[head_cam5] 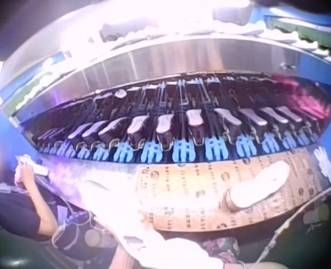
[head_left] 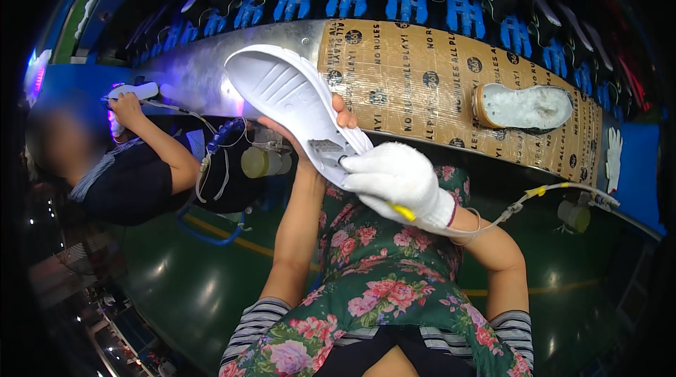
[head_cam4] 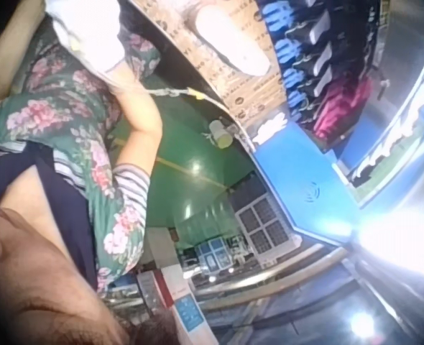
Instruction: The person picks white slipper soles from a conveyor belt, trims excess material from the edges with a small handheld tool, and places the finished soles back on the belt. The process is repeated continuously for multiple soles.
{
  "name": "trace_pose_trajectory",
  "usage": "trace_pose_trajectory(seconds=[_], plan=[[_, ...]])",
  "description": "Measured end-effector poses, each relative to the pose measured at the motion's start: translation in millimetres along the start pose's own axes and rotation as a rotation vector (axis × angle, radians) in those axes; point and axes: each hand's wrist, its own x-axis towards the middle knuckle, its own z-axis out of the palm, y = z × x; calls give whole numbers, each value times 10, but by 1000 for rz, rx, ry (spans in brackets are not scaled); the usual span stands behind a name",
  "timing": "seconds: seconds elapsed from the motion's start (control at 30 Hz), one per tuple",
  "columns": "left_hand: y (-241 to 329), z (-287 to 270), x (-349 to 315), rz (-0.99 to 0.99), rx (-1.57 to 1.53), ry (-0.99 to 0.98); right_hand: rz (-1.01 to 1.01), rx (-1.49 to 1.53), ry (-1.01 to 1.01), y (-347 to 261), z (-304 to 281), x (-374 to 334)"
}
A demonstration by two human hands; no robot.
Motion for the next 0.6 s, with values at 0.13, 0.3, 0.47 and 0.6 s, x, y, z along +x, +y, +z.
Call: trace_pose_trajectory(seconds=[0.13, 0.3, 0.47, 0.6], plan=[[121, -32, 53, -57, -1, 24, 15, 272, -116, -106, 38, -49], [180, -23, 77, -216, 85, 18, 87, 56, -19, -34, -12, -6], [155, 80, 200, -336, 100, -26, -11, 179, -193, -91, 106, -124], [201, 32, 164, -511, 136, -71, 102, 388, -192, -176, -25, -47]])
